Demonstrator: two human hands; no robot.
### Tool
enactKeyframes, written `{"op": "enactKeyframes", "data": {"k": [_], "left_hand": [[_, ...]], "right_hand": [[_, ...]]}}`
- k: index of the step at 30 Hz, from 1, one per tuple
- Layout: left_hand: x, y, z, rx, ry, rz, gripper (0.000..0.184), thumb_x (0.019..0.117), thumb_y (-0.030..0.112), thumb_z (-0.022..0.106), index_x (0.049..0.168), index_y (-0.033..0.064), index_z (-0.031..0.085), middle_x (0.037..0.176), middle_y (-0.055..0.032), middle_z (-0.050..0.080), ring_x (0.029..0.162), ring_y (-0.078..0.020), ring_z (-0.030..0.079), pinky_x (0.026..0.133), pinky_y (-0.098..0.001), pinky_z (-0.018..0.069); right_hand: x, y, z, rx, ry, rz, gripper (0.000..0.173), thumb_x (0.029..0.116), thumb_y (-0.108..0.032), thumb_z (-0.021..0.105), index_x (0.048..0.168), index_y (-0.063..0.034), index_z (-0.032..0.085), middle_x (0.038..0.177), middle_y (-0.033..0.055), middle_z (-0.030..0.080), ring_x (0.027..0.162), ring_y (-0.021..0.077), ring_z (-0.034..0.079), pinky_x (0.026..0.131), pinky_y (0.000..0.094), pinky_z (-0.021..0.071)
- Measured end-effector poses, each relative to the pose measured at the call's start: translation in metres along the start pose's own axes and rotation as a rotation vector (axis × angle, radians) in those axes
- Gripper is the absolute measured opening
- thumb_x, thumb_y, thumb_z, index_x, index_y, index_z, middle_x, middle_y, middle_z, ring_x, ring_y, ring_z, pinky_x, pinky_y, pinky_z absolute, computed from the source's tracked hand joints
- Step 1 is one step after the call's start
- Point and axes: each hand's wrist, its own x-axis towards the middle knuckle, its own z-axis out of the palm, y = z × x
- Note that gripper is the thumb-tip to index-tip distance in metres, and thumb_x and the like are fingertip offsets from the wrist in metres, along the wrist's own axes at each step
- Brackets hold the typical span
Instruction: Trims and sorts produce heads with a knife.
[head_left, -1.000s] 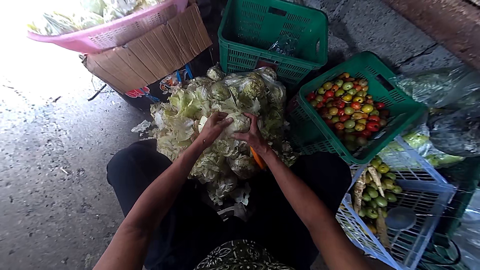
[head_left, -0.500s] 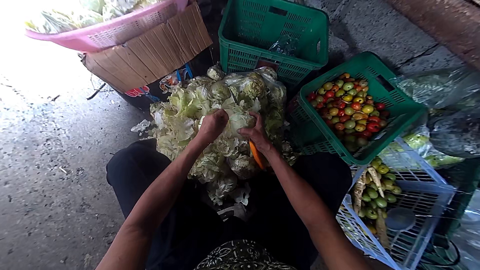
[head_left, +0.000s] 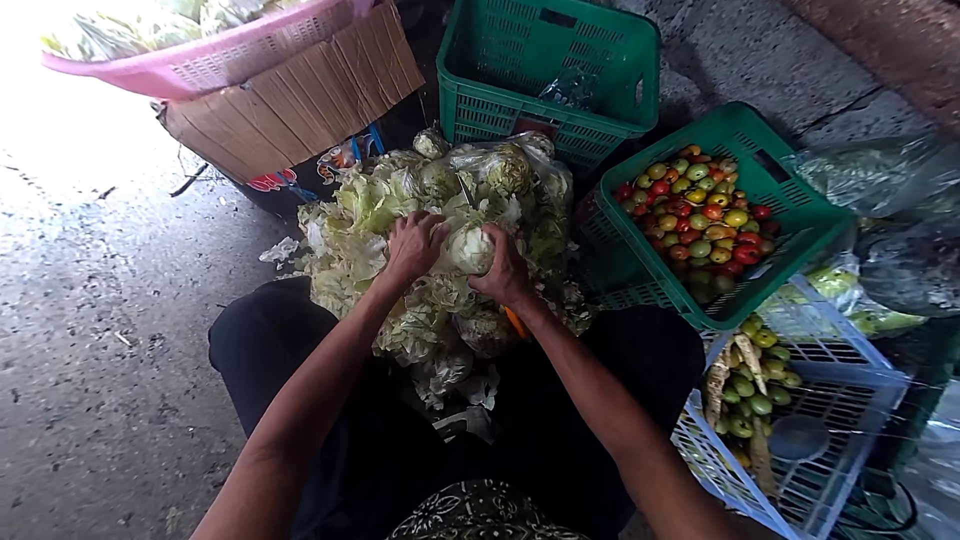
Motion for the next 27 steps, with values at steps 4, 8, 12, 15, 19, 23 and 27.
{"op": "enactKeyframes", "data": {"k": [4,8,12,15,19,23,27], "left_hand": [[-0.001,0.011,-0.003,-0.521,-0.159,-0.036,0.044,0.0996,0.030,0.068,0.133,0.0033,0.059,0.129,-0.0168,0.062,0.103,-0.0255,0.068,0.087,-0.0438,0.0584],[0.001,0.007,-0.009,-0.553,-0.129,-0.097,0.022,0.0974,0.008,0.068,0.117,-0.0009,0.064,0.112,-0.0150,0.067,0.086,-0.0188,0.071,0.080,-0.0375,0.0613],[0.000,0.009,-0.016,-0.194,0.032,-0.064,0.023,0.0946,0.003,0.067,0.115,-0.0077,0.063,0.105,-0.0249,0.069,0.097,-0.0361,0.068,0.090,-0.0549,0.0522],[0.000,0.007,-0.018,-0.066,0.087,-0.123,0.021,0.0949,-0.002,0.060,0.115,-0.0076,0.064,0.109,-0.0271,0.068,0.103,-0.0418,0.067,0.093,-0.0591,0.0501],[-0.005,0.005,-0.015,0.070,0.235,-0.086,0.043,0.0954,0.007,0.065,0.135,-0.0060,0.057,0.142,-0.0372,0.047,0.134,-0.0578,0.041,0.109,-0.0698,0.0344],[-0.016,0.029,0.004,-0.262,0.045,-0.102,0.054,0.1051,0.037,0.057,0.141,-0.0038,0.050,0.132,-0.0250,0.061,0.115,-0.0340,0.065,0.097,-0.0504,0.0540],[-0.020,0.037,0.020,-0.876,-0.123,-0.311,0.066,0.1001,0.033,0.067,0.146,-0.0007,0.035,0.127,-0.0235,0.058,0.099,-0.0290,0.068,0.083,-0.0447,0.0598]], "right_hand": [[-0.002,0.003,0.004,-0.061,0.071,-0.194,0.091,0.0529,-0.007,0.093,0.135,0.0021,0.054,0.133,0.0219,0.061,0.118,0.0379,0.063,0.090,0.0512,0.0576],[-0.002,0.005,0.003,-0.080,0.059,-0.217,0.088,0.0515,-0.005,0.092,0.131,0.0036,0.057,0.135,0.0221,0.061,0.122,0.0373,0.061,0.096,0.0501,0.0555],[-0.003,0.001,0.002,0.122,0.019,0.025,0.100,0.0581,-0.006,0.092,0.145,-0.0001,0.043,0.134,0.0256,0.058,0.115,0.0385,0.064,0.091,0.0547,0.0567],[-0.001,0.014,0.003,0.538,0.065,0.293,0.100,0.0691,-0.006,0.084,0.152,-0.0136,0.030,0.141,0.0217,0.052,0.116,0.0337,0.061,0.087,0.0525,0.0561],[0.001,0.021,0.002,0.773,0.169,0.528,0.096,0.0715,-0.018,0.081,0.152,-0.0201,0.030,0.143,0.0187,0.050,0.120,0.0316,0.057,0.088,0.0522,0.0532],[-0.002,0.013,0.009,0.386,0.234,0.322,0.105,0.0675,-0.014,0.094,0.151,-0.0148,0.031,0.142,0.0217,0.053,0.116,0.0355,0.063,0.088,0.0551,0.0568],[-0.002,-0.005,0.004,0.357,0.152,0.085,0.104,0.0652,-0.009,0.092,0.151,-0.0006,0.033,0.150,0.0256,0.042,0.132,0.0337,0.053,0.105,0.0472,0.0505]]}}
